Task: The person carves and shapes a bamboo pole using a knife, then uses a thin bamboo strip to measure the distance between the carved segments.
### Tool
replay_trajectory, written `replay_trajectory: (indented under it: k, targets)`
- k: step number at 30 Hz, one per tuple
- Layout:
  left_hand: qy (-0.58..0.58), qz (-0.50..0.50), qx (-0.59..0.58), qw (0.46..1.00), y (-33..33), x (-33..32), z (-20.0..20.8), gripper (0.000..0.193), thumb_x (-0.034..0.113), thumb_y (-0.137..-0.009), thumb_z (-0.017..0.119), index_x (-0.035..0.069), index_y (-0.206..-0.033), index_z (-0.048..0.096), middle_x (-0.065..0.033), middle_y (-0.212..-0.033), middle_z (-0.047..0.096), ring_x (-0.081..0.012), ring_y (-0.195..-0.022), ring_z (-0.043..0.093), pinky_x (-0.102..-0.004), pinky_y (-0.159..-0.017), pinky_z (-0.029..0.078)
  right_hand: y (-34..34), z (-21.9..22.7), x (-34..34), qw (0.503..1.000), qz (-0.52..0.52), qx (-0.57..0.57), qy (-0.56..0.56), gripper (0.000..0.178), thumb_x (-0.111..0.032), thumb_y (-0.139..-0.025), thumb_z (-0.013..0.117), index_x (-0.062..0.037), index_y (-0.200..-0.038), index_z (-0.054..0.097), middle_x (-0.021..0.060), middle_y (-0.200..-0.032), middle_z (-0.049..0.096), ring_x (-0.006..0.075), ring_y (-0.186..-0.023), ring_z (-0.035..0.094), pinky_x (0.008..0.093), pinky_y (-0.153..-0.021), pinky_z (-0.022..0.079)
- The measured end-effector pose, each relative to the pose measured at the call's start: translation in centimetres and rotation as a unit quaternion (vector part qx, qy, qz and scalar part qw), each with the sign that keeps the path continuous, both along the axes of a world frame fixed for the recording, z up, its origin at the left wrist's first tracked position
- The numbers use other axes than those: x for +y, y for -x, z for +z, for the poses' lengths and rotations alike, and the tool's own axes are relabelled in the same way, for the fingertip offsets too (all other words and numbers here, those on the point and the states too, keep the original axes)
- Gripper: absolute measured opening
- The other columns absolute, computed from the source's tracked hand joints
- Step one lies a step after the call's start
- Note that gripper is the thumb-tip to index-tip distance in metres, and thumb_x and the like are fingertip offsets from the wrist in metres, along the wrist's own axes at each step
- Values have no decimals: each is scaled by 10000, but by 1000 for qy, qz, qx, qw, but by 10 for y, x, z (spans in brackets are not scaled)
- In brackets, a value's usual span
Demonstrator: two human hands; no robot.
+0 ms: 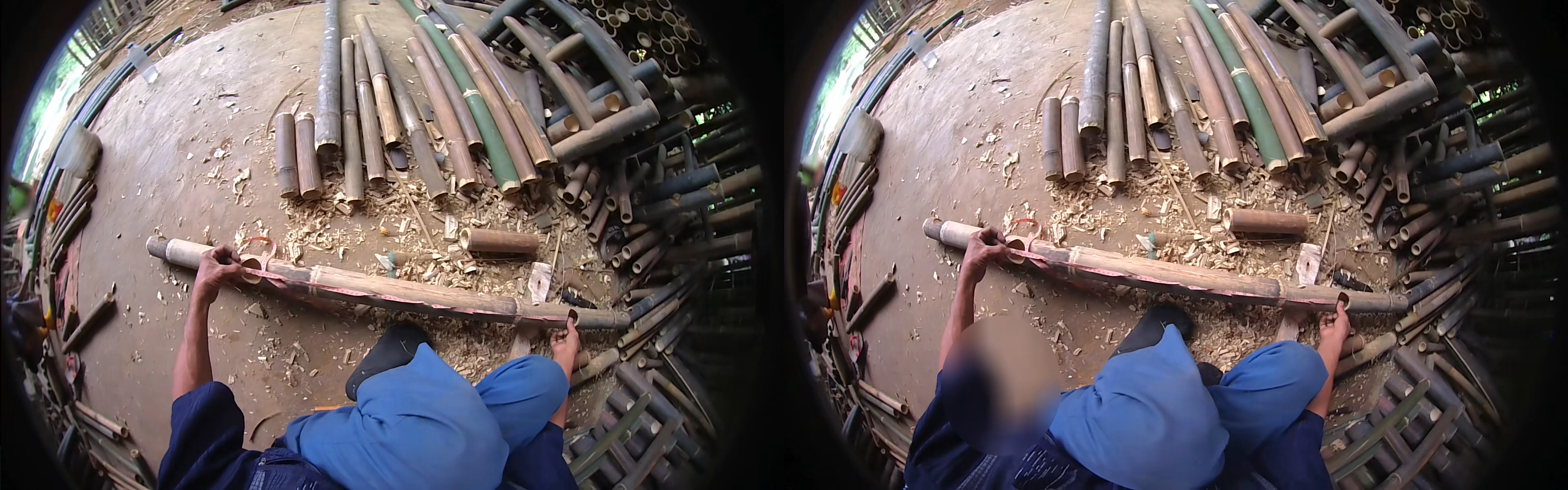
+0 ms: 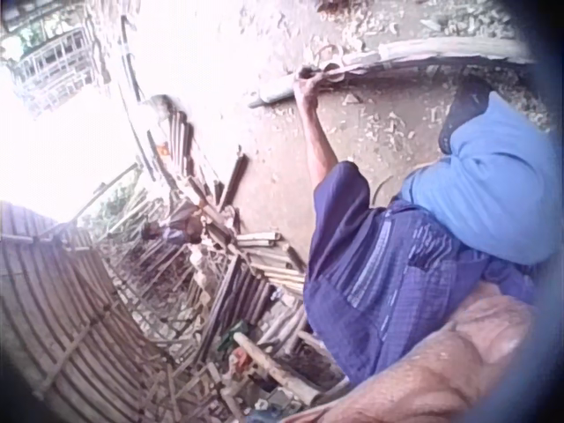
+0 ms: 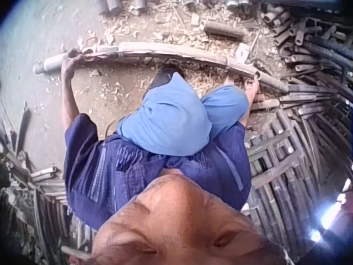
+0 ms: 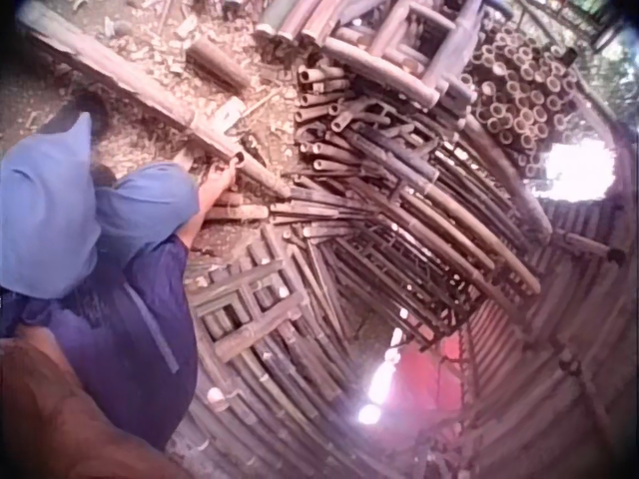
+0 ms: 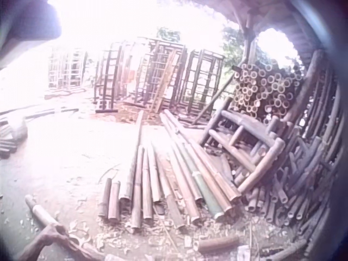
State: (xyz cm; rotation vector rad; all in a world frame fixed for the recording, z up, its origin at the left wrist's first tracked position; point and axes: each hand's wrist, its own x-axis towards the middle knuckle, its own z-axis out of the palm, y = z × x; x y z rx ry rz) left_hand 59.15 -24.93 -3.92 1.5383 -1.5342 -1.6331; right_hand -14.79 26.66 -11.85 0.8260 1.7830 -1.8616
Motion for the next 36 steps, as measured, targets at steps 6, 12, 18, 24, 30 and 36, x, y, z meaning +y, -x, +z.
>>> replay_trajectory:
  k: [6,12,18,24,30,36]
  targets:
    - [-13,-32,12,999,23,13,-3,297,249,-738,796,62,-865,602,-13,-704,607,-100,-580,578,-252,-522,464,15,-12,28,998,-21,55,18,181,-141,-851,814,-145,-873,635,-11,-640,445,146,-556,471,352,-512,447]
    - [34,4,22,999,-28,3,-33,284,180,-751,805,55,-904,602,-29,-722,622,-141,-603,644,-259,-526,527,-10,16,-42,998,-39,53,3,251,-223,-837,860,-184,-799,616,-33,-630,457,129,-518,457,320,-479,435]
    - [-36,-27,14,999,9,-13,-47,249,144,-774,767,40,-944,617,-43,-746,626,-137,-603,624,-284,-526,532,-10,23,16,997,-18,60,34,203,-231,-853,843,-153,-877,657,-30,-625,467,123,-539,445,323,-518,449]
    - [-35,24,13,999,7,3,-3,229,13,-723,774,50,-913,651,-40,-765,671,-128,-622,652,-276,-562,552,3,14,4,1000,-7,13,-4,353,-322,-845,857,-192,-706,560,-65,-590,444,111,-523,441,319,-550,462]
    - [-13,33,5,999,16,13,-7,235,-13,-703,770,41,-903,660,-15,-720,657,-105,-588,636,-247,-525,531,25,4,18,999,-13,20,-34,369,-334,-849,854,-204,-692,546,-79,-566,435,100,-506,439,317,-568,465]
    - [0,22,10,1000,12,12,-14,254,6,-696,779,40,-907,641,-19,-722,662,-92,-591,625,-241,-531,504,27,3,18,999,-3,9,-48,366,-334,-856,848,-209,-686,549,-84,-548,449,91,-491,448,315,-559,484]
